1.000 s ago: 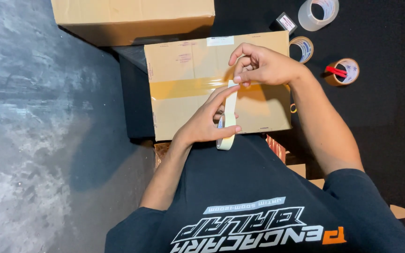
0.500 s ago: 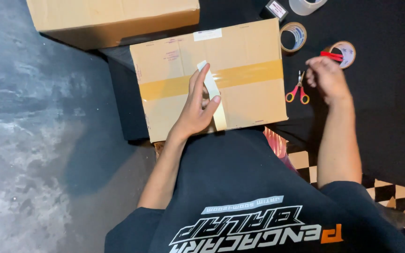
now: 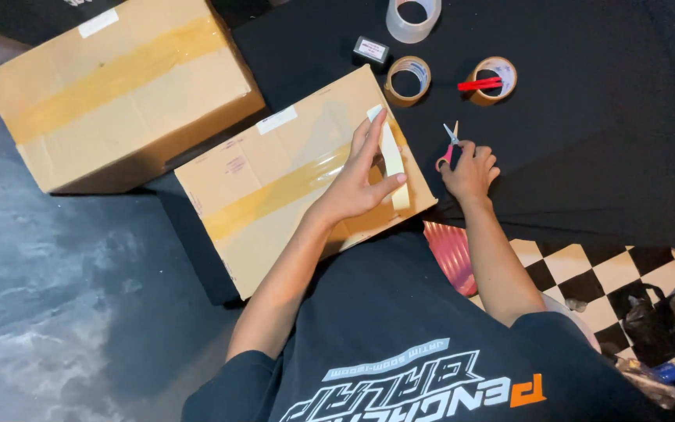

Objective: Packing clothes already in plastic bags into a cardboard box and sealing it with tape for shipping.

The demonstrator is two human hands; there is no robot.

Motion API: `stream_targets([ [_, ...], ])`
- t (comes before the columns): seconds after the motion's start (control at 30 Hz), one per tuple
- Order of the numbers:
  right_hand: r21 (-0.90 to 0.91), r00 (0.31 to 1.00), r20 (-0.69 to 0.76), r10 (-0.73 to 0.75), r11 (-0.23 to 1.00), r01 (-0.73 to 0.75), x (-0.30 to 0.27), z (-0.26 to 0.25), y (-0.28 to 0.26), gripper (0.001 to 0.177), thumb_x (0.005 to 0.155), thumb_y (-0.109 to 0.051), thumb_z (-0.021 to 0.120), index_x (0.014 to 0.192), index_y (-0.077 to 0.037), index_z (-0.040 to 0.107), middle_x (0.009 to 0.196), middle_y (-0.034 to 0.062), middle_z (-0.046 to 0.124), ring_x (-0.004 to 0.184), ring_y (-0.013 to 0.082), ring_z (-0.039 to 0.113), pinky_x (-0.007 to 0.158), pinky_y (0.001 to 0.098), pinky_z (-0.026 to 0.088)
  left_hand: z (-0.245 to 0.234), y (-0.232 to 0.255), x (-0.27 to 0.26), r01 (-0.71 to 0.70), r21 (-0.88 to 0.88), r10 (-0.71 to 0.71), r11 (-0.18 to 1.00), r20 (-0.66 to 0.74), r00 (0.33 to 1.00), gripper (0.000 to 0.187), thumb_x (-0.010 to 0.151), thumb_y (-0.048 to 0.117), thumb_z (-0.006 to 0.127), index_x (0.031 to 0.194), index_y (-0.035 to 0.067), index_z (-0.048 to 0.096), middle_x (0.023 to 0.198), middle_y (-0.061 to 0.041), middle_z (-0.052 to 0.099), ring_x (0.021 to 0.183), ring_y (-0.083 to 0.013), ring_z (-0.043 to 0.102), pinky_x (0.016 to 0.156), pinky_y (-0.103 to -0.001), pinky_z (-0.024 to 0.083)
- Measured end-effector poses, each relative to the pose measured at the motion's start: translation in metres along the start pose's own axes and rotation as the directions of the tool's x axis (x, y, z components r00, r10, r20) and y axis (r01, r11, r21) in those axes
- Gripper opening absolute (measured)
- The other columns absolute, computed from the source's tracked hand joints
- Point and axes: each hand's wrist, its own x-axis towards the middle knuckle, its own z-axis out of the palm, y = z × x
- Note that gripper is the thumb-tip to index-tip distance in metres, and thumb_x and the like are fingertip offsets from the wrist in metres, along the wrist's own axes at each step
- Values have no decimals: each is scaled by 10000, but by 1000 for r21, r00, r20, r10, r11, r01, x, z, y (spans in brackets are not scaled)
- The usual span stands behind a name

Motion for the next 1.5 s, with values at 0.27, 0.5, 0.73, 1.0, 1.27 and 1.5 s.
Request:
stream_targets([
  [0.27, -217, 994, 98, 43, 976, -20, 17, -3, 6, 600, 958, -415, 681, 1404, -55, 505, 1360, 308, 548, 1290, 488, 488, 1032, 558, 330, -18, 26, -14, -17, 83, 17, 996, -1, 1000, 1011, 991, 215, 817, 1696, 228, 92, 1668, -230, 65, 1462, -455, 418, 1220, -551, 355],
  [0.5, 100, 971, 225, -76, 993, 54, 13, -20, 9, 422, 924, -344, 682, 1283, -136, 606, 1114, 166, 755, 1185, 410, 648, 946, 521, 485, -33, 33, -47, -4, 44, 8, 999, -84, 996, 1081, 918, 291, 911, 1699, 276, 164, 1689, -133, 125, 1328, -286, 589, 1167, -471, 456],
  [0.73, 830, 523, 465, -715, 557, 24, -33, -131, -48, 480, 934, -130, 668, 1369, -17, 500, 1000, 69, 675, 805, 121, 631, 686, 220, 463, -46, 48, -70, 41, 19, -39, 999, -91, 995, 1124, 875, 307, 960, 1694, 284, 190, 1705, -141, 106, 1520, -416, 361, 1207, -553, 377],
  [1.0, 429, 114, 836, -537, 768, 475, -24, -220, -151, 452, 799, -93, 849, 1219, -89, 683, 756, 56, 604, 690, 157, 565, 659, 309, 506, -49, 73, -76, 64, 218, -87, 974, 100, 991, 1026, 921, 358, 831, 1643, 235, 112, 1744, -131, 84, 1643, -324, 24, 1250, -441, 340],
  [1.27, 336, 37, 915, -403, 808, 484, -27, -225, -195, 298, 815, -78, 848, 1069, -46, 694, 771, 100, 624, 665, 201, 606, 623, 342, 546, -55, 68, -82, 25, 279, -55, 960, 102, 993, 1018, 950, 382, 815, 1652, 223, 96, 1750, -141, 93, 1643, -336, 68, 1282, -471, 209],
  [1.5, 417, -57, 898, -437, 799, 433, -33, -221, -205, 233, 851, -59, 790, 1045, -37, 664, 824, 137, 772, 672, 203, 701, 653, 331, 572, -54, 68, -79, 70, 280, -104, 957, 106, 989, 1022, 941, 381, 815, 1649, 234, 93, 1751, -138, 79, 1636, -345, 50, 1264, -493, 209],
])
